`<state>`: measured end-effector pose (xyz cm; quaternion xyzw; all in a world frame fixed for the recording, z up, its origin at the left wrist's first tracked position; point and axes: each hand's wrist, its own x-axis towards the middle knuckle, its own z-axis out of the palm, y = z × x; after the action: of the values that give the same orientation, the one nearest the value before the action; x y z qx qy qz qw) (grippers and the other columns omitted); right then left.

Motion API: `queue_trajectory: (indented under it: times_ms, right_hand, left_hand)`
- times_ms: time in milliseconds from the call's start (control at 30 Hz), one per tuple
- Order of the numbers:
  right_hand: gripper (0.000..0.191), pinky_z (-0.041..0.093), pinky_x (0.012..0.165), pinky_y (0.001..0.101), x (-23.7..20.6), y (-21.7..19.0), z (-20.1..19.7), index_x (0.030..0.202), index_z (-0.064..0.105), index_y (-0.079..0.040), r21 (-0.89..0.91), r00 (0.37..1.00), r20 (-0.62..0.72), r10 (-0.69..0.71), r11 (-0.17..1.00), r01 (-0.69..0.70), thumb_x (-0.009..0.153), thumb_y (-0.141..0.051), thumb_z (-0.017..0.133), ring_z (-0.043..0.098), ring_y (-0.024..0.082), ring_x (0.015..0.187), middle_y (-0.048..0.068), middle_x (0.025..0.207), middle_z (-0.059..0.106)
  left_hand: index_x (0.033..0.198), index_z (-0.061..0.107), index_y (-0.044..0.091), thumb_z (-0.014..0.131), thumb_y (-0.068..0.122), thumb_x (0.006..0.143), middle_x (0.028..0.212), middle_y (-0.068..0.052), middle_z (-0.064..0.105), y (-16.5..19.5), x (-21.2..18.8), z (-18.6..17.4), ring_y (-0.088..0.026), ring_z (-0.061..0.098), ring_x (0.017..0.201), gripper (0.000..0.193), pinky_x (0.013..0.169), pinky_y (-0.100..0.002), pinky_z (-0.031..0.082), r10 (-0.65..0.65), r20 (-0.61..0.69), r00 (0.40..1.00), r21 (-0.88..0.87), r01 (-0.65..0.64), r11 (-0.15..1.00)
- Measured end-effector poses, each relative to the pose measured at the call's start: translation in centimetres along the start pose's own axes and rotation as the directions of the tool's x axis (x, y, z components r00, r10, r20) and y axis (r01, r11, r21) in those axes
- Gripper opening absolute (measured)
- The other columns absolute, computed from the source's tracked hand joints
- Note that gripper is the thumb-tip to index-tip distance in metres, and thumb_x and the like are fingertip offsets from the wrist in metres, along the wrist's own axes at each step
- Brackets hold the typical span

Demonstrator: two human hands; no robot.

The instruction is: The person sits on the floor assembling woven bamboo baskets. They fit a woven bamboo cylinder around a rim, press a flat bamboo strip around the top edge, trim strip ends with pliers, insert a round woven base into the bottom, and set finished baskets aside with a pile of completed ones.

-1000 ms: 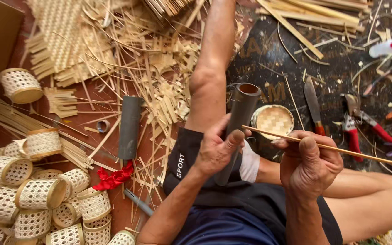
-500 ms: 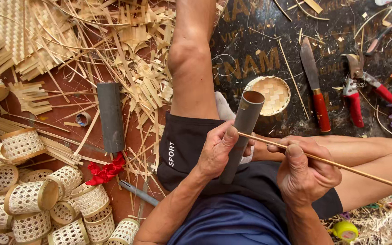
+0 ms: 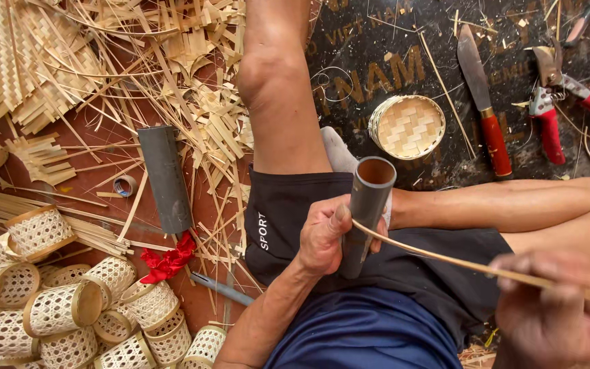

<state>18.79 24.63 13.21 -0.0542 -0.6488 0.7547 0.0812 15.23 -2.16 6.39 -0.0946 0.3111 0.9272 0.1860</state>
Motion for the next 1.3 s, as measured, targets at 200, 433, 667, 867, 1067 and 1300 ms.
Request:
queue_trajectory:
  times_ms: [200,433,667,867,1067,1300]
  right_hand:
    - [0.034,0.043,0.060,0.0276,5.2,8.2,-2.5,0.117,0.072,0.004,0.388,0.983,0.174,0.051,0.914,-0.116,0.114,-0.030,0.068,0.056,0.016,0.066,0.016,0.097,0.067]
    - [0.035,0.041,0.062,0.0304,11.1,11.2,7.8,0.114,0.074,0.002,0.589,0.821,0.565,0.078,0.659,-0.468,0.107,-0.032,0.069,0.053,0.014,0.067,0.013,0.093,0.066]
    - [0.030,0.038,0.057,0.0330,11.3,9.6,19.9,0.096,0.076,0.002,0.330,0.268,0.934,-0.235,0.283,-0.901,0.098,-0.027,0.076,0.050,0.020,0.068,0.014,0.084,0.064]
    - [0.049,0.039,0.044,0.0301,17.6,3.3,21.8,0.120,0.068,0.000,-0.332,-0.328,0.932,0.153,0.722,-0.606,0.078,-0.020,0.084,0.057,0.017,0.057,0.010,0.073,0.066]
    - [0.027,0.048,0.050,0.0360,18.9,-7.6,24.2,0.086,0.062,-0.001,0.202,-0.086,0.978,-0.188,0.783,0.588,0.083,-0.019,0.081,0.062,0.023,0.058,0.007,0.069,0.060]
    - [0.026,0.062,0.073,0.0400,14.5,-9.3,13.9,0.106,0.059,0.012,0.022,0.227,0.824,-0.519,0.429,0.903,0.093,-0.007,0.071,0.076,0.035,0.089,0.027,0.103,0.069]
  left_hand:
    - [0.116,0.067,-0.010,0.066,0.056,0.102,0.095,-0.020,0.072,1.1,-1.1,1.2,-0.021,0.068,0.077,0.067,0.072,-0.032,0.057,-0.025,0.176,0.984,0.067,0.014,0.998]
    - [0.120,0.066,-0.012,0.068,0.056,0.099,0.098,-0.022,0.073,3.4,-1.6,2.0,-0.023,0.071,0.075,0.071,0.069,-0.032,0.059,-0.123,0.437,0.891,0.031,0.122,0.992]
    - [0.129,0.063,-0.011,0.068,0.055,0.103,0.102,-0.018,0.073,3.5,-1.4,4.4,-0.019,0.070,0.082,0.071,0.075,-0.028,0.057,-0.273,0.581,0.767,0.041,0.307,0.951]
    - [0.143,0.057,-0.004,0.063,0.043,0.107,0.115,-0.010,0.072,3.9,-1.4,4.7,-0.017,0.070,0.096,0.059,0.084,-0.027,0.056,-0.403,0.426,0.810,0.415,0.221,0.883]
    - [0.122,0.072,-0.006,0.066,0.033,0.106,0.098,-0.012,0.073,3.8,2.3,2.7,-0.015,0.065,0.082,0.043,0.074,-0.028,0.055,0.039,-0.051,0.998,0.635,0.002,0.772]
    - [0.120,0.066,-0.003,0.064,0.040,0.105,0.101,-0.006,0.071,7.8,4.1,0.7,-0.012,0.066,0.085,0.045,0.077,-0.026,0.055,0.214,-0.015,0.977,0.494,-0.178,0.851]
